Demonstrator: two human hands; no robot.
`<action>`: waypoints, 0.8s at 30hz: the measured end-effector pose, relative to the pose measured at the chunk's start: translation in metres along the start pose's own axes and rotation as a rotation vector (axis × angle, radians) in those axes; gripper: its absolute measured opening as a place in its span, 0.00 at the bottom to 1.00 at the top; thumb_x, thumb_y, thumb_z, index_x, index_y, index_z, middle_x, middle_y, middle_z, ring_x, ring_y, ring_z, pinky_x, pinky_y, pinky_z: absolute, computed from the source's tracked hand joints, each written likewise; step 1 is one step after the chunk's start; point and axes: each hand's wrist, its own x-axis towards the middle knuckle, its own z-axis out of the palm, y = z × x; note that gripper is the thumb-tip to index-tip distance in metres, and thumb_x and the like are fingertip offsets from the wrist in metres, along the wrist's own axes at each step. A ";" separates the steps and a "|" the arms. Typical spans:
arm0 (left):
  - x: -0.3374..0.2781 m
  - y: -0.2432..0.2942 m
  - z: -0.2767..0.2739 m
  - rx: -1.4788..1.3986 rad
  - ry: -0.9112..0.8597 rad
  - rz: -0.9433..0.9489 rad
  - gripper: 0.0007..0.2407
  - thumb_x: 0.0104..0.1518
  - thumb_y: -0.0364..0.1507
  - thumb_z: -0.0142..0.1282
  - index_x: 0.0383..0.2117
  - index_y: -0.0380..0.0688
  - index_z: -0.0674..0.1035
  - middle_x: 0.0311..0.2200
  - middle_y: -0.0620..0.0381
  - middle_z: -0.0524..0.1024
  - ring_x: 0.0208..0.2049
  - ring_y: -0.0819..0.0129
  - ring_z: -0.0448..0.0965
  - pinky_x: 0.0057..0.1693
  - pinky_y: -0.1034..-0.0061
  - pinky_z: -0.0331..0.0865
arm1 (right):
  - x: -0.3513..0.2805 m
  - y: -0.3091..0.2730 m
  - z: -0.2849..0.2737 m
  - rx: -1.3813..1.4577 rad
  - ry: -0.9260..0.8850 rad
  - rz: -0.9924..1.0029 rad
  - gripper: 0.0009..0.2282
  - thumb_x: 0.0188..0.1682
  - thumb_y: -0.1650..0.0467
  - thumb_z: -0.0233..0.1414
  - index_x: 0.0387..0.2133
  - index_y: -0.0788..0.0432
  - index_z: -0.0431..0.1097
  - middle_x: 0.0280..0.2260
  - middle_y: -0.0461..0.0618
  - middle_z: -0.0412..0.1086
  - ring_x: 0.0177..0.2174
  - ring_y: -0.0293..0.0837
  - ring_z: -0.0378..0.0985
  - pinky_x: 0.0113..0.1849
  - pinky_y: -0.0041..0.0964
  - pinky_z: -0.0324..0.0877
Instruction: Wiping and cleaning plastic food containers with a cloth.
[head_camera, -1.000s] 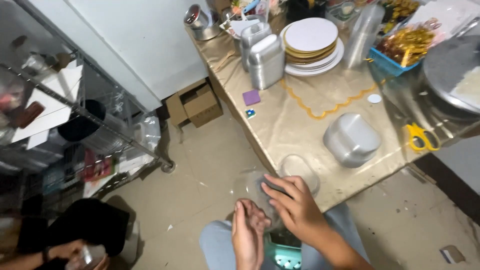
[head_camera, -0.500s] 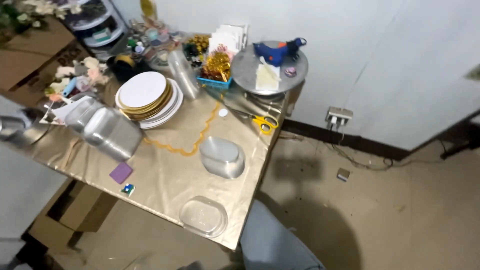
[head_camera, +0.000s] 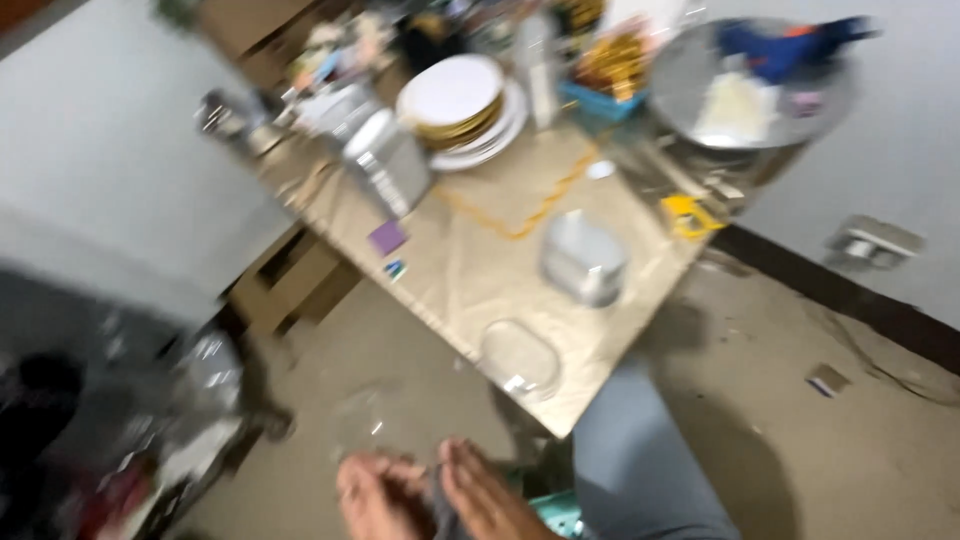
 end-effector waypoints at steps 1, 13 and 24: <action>-0.011 0.015 0.021 -0.053 0.045 0.019 0.10 0.69 0.35 0.46 0.37 0.42 0.72 0.22 0.54 0.75 0.20 0.69 0.74 0.27 0.77 0.68 | -0.009 0.000 0.002 0.004 -0.080 0.022 0.28 0.65 0.63 0.35 0.72 0.73 0.42 0.73 0.74 0.41 0.73 0.68 0.43 0.70 0.60 0.43; -0.079 0.048 0.075 -0.144 0.233 -0.119 0.23 0.77 0.46 0.37 0.37 0.35 0.75 0.23 0.59 0.65 0.21 0.74 0.61 0.27 0.80 0.57 | 0.086 -0.058 -0.092 0.085 -0.164 -0.179 0.41 0.55 0.45 0.29 0.68 0.67 0.51 0.72 0.64 0.50 0.72 0.68 0.46 0.68 0.63 0.43; -0.092 0.070 0.110 0.042 -0.006 -0.358 0.21 0.70 0.46 0.36 0.38 0.39 0.74 0.25 0.49 0.74 0.23 0.68 0.75 0.30 0.73 0.76 | 0.110 0.023 -0.107 0.670 -0.147 0.425 0.31 0.64 0.52 0.37 0.59 0.74 0.54 0.48 0.77 0.49 0.49 0.73 0.49 0.49 0.62 0.48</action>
